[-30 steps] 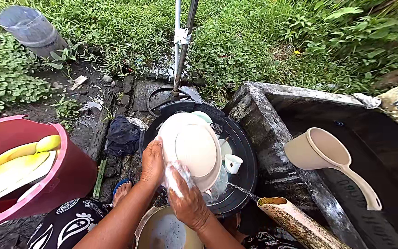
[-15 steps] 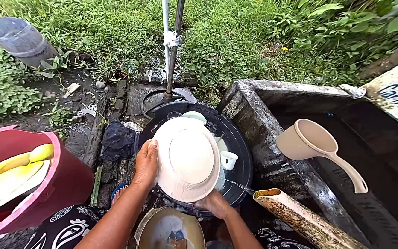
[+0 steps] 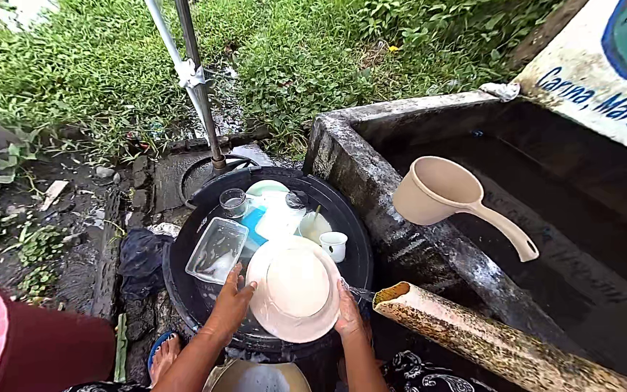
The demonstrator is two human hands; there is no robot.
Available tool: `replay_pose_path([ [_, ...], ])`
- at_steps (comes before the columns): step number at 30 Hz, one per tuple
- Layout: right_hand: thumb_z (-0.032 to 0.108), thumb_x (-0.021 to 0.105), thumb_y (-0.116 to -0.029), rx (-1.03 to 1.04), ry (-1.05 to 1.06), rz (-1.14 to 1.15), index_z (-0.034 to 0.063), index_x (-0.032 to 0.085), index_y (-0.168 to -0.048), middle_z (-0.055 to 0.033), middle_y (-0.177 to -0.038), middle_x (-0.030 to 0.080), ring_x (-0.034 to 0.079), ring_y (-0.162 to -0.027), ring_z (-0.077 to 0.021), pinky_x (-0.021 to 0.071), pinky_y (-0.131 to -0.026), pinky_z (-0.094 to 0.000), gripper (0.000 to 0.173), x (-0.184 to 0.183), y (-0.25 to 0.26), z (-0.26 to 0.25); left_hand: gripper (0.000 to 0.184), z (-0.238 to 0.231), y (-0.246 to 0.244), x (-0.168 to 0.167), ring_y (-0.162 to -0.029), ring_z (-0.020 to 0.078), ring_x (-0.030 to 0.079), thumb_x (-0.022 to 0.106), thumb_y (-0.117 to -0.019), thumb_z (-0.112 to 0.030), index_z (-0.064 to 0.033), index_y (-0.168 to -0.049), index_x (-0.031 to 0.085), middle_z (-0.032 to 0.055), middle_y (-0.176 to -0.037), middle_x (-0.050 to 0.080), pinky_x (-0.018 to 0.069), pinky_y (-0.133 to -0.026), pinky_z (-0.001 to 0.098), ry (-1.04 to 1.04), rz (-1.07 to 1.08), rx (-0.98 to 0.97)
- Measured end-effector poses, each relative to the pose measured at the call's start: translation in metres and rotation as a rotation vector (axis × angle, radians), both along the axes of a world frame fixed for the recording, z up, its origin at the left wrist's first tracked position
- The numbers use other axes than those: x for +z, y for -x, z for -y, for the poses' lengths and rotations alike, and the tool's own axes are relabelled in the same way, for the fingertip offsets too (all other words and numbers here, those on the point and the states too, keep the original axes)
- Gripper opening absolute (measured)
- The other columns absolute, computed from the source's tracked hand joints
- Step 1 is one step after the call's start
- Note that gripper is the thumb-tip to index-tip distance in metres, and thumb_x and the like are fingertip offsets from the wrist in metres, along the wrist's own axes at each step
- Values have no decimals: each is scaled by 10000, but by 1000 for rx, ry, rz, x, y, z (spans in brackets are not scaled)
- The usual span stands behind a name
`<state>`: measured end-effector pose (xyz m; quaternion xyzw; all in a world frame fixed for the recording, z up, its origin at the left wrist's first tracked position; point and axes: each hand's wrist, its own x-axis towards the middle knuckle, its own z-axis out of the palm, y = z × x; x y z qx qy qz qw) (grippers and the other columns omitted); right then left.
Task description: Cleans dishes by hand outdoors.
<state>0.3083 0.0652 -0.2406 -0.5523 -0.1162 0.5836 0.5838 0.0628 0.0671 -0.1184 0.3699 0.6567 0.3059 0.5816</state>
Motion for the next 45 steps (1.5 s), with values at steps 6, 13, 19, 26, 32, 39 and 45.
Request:
replay_pose_path([
  [6,220,316,-1127,-236,-10,-75,46,293,-1548,-214,-1471,460,528,-1291,-269,471,-1058,-459,456,-17,-9,-23,608,-3,-9,-5,-1355,361,457,536,-1028,-124,-46,-1579,292,242,-1554,373,467,-998,509,13,-71,-123],
  [13,258,241,-1127,-365,-150,-67,66,281,-1529,-185,-1447,451,516,-1270,-250,468,-1050,-460,447,-22,-30,-23,547,-4,-15,-10,-1314,317,515,551,-1027,-116,-38,-1541,377,227,-1559,391,474,-1000,444,31,-150,-274],
  [19,172,244,-1121,-511,-134,-49,10,321,-1497,-167,-1439,460,494,-1287,-218,426,-1087,-409,416,-19,-45,14,540,-3,-17,-13,-1379,357,476,561,-1024,-102,-9,-1529,395,265,-1562,371,422,-1112,453,2,-233,-358],
  [26,51,311,-1095,-502,-42,71,-24,347,-1473,-197,-1422,466,505,-1267,-239,437,-1077,-406,387,-18,-52,25,531,1,-20,-15,-1427,377,417,570,-1027,-134,-28,-1526,423,262,-1572,358,365,-1163,468,7,-496,-548],
  [32,77,367,-1098,-330,160,252,-64,359,-1493,-255,-1516,412,437,-1374,-318,366,-1141,-485,419,3,-43,25,567,7,-23,-15,-1450,421,376,580,-1022,-138,-39,-1549,395,273,-1618,272,355,-1171,482,45,-670,-681],
  [39,188,416,-1107,-166,121,230,3,438,-1483,-186,-1478,502,512,-1334,-239,428,-1111,-413,420,-8,-36,10,633,13,-20,-21,-1475,459,319,628,-988,-136,-45,-1562,379,283,-1641,214,320,-1190,514,8,-798,-761],
  [45,144,417,-1104,-96,133,253,-22,497,-1436,-206,-1411,554,552,-1272,-239,447,-1074,-395,379,8,-20,0,862,20,-21,-20,-1525,506,143,718,-895,-45,-161,-1626,276,261,-1678,112,247,-1173,657,-140,-915,-907],
])
